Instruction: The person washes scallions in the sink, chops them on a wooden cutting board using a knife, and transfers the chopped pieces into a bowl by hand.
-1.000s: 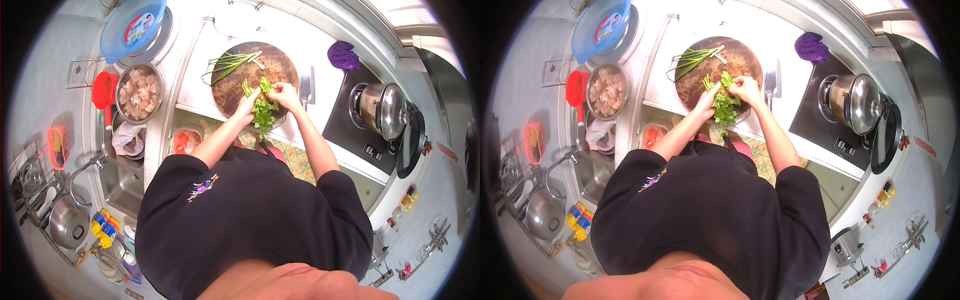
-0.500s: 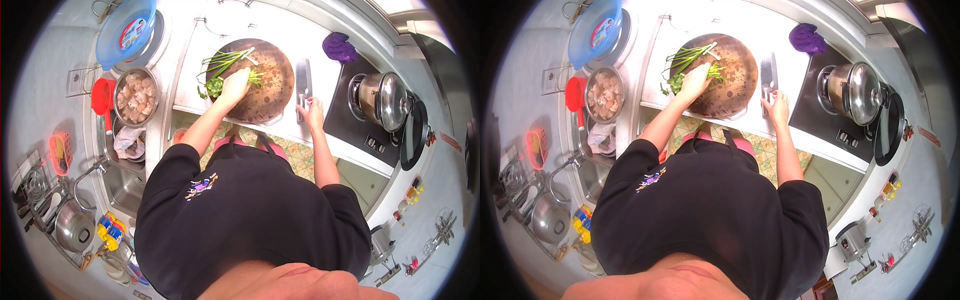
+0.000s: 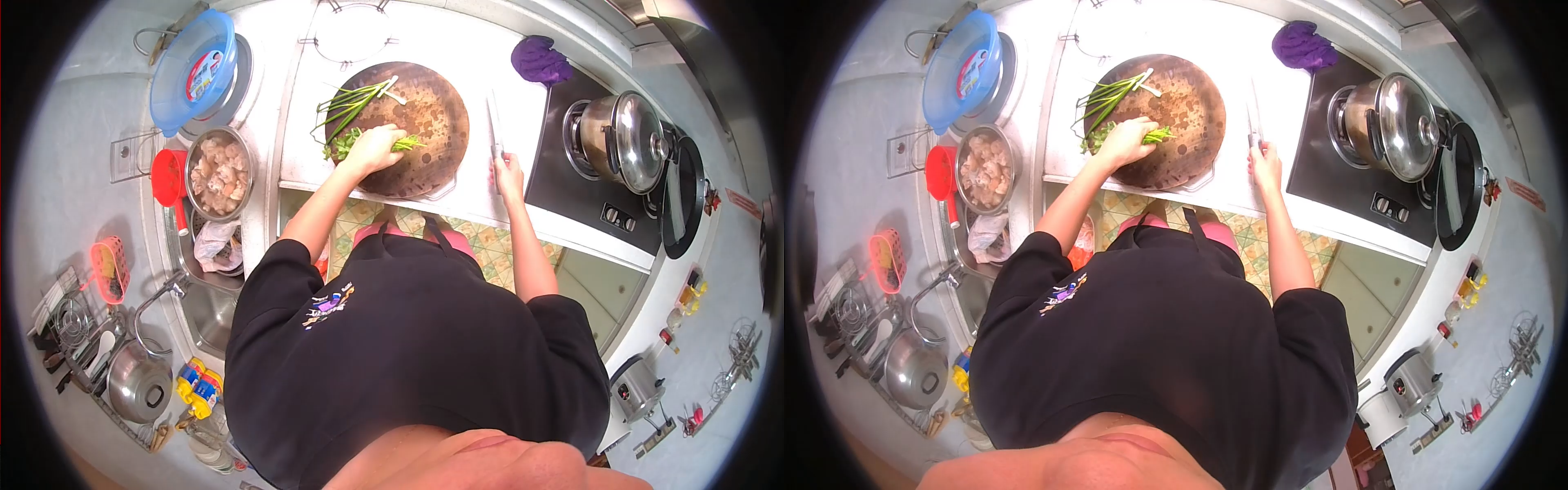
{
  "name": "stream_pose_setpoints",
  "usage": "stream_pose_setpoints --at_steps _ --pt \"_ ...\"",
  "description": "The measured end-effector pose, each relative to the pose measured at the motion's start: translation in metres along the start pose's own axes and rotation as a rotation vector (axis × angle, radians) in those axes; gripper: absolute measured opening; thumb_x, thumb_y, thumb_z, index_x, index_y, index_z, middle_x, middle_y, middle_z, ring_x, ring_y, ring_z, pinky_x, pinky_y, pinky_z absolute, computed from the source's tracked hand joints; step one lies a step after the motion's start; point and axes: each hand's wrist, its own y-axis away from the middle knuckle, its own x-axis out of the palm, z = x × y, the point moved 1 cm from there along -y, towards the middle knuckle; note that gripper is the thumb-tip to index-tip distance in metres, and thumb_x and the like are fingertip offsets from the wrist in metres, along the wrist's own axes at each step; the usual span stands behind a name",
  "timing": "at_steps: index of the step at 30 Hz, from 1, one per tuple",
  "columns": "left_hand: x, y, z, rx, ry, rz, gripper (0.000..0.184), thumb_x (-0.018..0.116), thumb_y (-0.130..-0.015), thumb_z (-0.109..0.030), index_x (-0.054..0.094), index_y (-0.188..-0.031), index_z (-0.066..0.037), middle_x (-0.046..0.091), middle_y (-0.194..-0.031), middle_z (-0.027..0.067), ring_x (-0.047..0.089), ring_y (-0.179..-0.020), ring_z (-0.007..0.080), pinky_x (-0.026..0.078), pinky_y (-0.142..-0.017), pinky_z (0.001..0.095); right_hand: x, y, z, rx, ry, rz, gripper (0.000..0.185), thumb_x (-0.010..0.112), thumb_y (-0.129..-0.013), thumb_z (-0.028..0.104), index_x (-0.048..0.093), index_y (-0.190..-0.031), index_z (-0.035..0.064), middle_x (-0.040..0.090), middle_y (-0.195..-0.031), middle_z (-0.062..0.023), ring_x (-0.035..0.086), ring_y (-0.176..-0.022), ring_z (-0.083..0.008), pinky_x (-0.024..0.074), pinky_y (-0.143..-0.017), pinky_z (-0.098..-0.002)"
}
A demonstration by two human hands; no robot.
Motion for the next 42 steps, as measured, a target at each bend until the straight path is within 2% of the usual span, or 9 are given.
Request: stream_pose_setpoints --at_steps 1,5,9,13,20,29,32,35,42 --pt "0.003 0.001 0.003 0.009 -0.005 -0.039 0.037 0.071 -0.077 -0.017 0.063 -0.112 -0.010 0.062 -0.107 0.0129 0.064 -0.098 0.0358 0.053 -0.083 0.0461 -0.001 0.007 0.002 -0.071 0.020 -0.037 0.037 0.063 -0.088 0.022 0.054 -0.116 0.0003 0.064 -0.077 -0.0086 0.061 -0.061 -0.0124 0.0517 -0.052 -0.0280" --pt "0.006 -0.003 -0.002 -0.160 0.046 -0.105 0.053 0.075 -0.077 -0.021 0.054 -0.125 -0.010 0.052 -0.115 0.0146 0.062 -0.102 0.0362 0.052 -0.084 0.0484 -0.003 0.040 0.012 -0.132 -0.035 -0.019 0.032 0.070 -0.089 0.026 0.054 -0.103 0.0018 0.060 -0.069 -0.0056 0.058 -0.054 -0.0113 0.0492 -0.046 -0.0265" --pt "0.025 -0.007 -0.006 -0.191 -0.215 -0.125 0.076 0.083 -0.071 -0.023 0.045 -0.132 0.000 0.047 -0.121 0.0181 0.055 -0.113 0.0354 0.049 -0.088 0.0488 0.002 0.070 0.025 -0.126 -0.209 0.219 0.026 0.068 -0.094 0.026 0.057 -0.101 0.0035 0.057 -0.066 -0.0019 0.054 -0.052 -0.0074 0.0482 -0.046 -0.0241" --pt "0.022 0.001 -0.020 -0.208 -0.417 -0.210 0.089 0.085 -0.066 -0.026 0.042 -0.140 -0.004 0.049 -0.124 0.0137 0.050 -0.118 0.0295 0.042 -0.096 0.0434 0.015 0.094 0.034 -0.099 -0.130 0.360 0.034 0.069 -0.092 0.033 0.057 -0.097 0.0022 0.057 -0.064 -0.0025 0.055 -0.051 -0.0077 0.0476 -0.045 -0.0242" --pt "0.012 0.011 -0.003 -0.176 -0.137 -0.141 0.092 0.086 -0.064 -0.018 0.038 -0.140 -0.004 0.051 -0.124 0.0150 0.051 -0.116 0.0332 0.044 -0.096 0.0435 0.040 0.107 0.039 -0.110 0.005 0.397 0.038 0.069 -0.092 0.038 0.057 -0.097 0.0018 0.060 -0.063 -0.0053 0.058 -0.051 -0.0100 0.0480 -0.047 -0.0271" --pt "0.014 0.006 0.004 -0.172 0.157 -0.437 0.071 0.086 -0.066 -0.013 0.045 -0.123 -0.008 0.050 -0.116 0.0165 0.056 -0.104 0.0369 0.050 -0.088 0.0424 0.030 0.102 0.052 -0.166 0.178 0.374 0.047 0.068 -0.089 0.044 0.059 -0.101 0.0001 0.065 -0.069 -0.0112 0.065 -0.058 -0.0179 0.0511 -0.056 -0.0339" --pt "0.006 0.001 0.008 -0.273 0.200 -0.408 0.047 0.085 -0.068 -0.013 0.054 -0.103 -0.008 0.053 -0.109 0.0135 0.059 -0.098 0.0338 0.050 -0.083 0.0411 0.020 0.097 0.056 -0.209 0.218 0.377 0.045 0.069 -0.088 0.043 0.060 -0.100 0.0009 0.065 -0.068 -0.0114 0.065 -0.059 -0.0174 0.0496 -0.056 -0.0334" --pt "0.004 -0.003 0.013 -0.140 0.233 -0.382 0.024 0.082 -0.073 -0.012 0.059 -0.077 -0.005 0.057 -0.091 0.0084 0.062 -0.088 0.0292 0.050 -0.076 0.0391 0.016 0.098 0.058 -0.181 0.205 0.386 0.043 0.069 -0.088 0.042 0.060 -0.099 0.0009 0.064 -0.068 -0.0104 0.063 -0.057 -0.0162 0.0486 -0.054 -0.0328" --pt "0.021 0.001 0.022 -0.151 0.223 -0.325 0.018 0.080 -0.074 -0.015 0.070 -0.087 -0.009 0.066 -0.097 0.0092 0.063 -0.092 0.0284 0.051 -0.078 0.0378 0.025 0.112 0.064 -0.186 0.094 0.445 0.037 0.070 -0.090 0.036 0.060 -0.102 0.0019 0.061 -0.066 -0.0056 0.059 -0.053 -0.0113 0.0470 -0.049 -0.0281"
